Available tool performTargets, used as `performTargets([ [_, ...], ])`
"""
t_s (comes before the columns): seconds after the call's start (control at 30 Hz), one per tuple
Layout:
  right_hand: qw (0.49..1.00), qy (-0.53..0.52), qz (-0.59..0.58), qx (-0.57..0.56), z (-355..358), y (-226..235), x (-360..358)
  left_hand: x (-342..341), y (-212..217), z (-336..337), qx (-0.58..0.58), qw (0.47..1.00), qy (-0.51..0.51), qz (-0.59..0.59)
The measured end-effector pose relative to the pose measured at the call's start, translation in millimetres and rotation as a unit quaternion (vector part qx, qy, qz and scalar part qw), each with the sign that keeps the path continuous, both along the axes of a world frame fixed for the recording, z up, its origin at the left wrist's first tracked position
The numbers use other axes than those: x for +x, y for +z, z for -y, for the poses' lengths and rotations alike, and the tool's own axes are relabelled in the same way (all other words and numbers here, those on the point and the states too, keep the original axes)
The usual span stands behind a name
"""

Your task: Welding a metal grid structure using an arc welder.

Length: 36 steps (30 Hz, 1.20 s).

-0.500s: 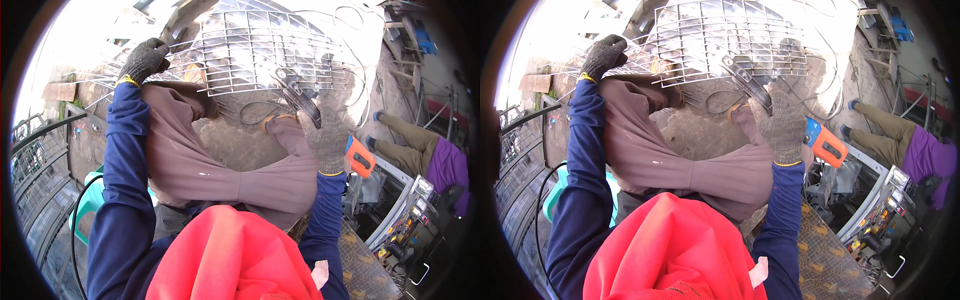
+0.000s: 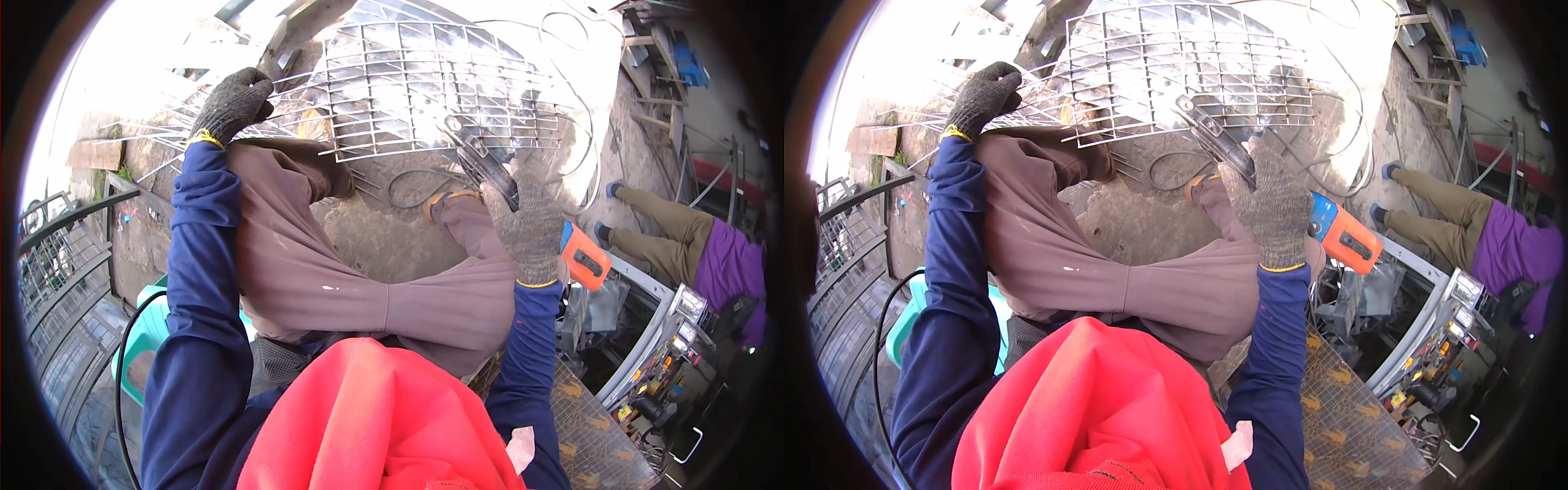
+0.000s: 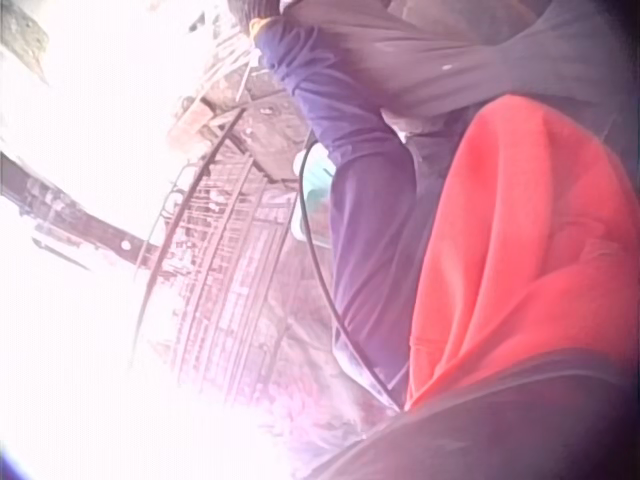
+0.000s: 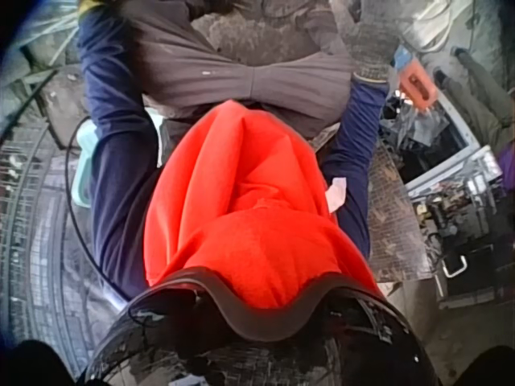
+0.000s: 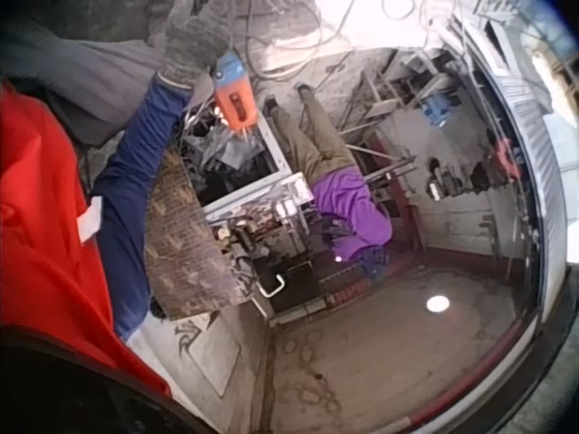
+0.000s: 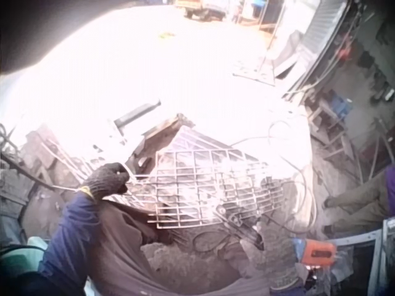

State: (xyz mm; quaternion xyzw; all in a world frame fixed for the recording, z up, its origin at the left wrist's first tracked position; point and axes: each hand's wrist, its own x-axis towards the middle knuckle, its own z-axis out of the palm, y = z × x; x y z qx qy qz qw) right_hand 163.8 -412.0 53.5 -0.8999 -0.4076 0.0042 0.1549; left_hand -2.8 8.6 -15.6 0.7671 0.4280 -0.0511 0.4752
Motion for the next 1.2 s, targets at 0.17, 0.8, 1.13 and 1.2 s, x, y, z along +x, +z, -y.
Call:
performTargets([
  [0.17, 1.000, 0.001, -0.004, -0.002, 0.5, -0.1, -0.6, -1.9, 1.4, 1.0, -0.006, 1.000, 0.004, 0.001],
  [0.8, 0.999, 0.023, 0.032, 0.014, 2.5, -4.5, 2.9, -2.4, 1.9, 3.5, -0.044, 0.999, 0.012, 0.017],
  [1.13, 1.000, 0.018, 0.019, -0.002, 0.8, -2.2, 1.3, -2.8, 2.6, 1.8, -0.008, 1.000, -0.012, -0.002],
  [1.2, 0.999, 0.022, 0.025, -0.001, 0.6, -2.6, 2.0, -2.1, 4.5, 2.9, 0.001, 1.000, -0.022, -0.004],
])
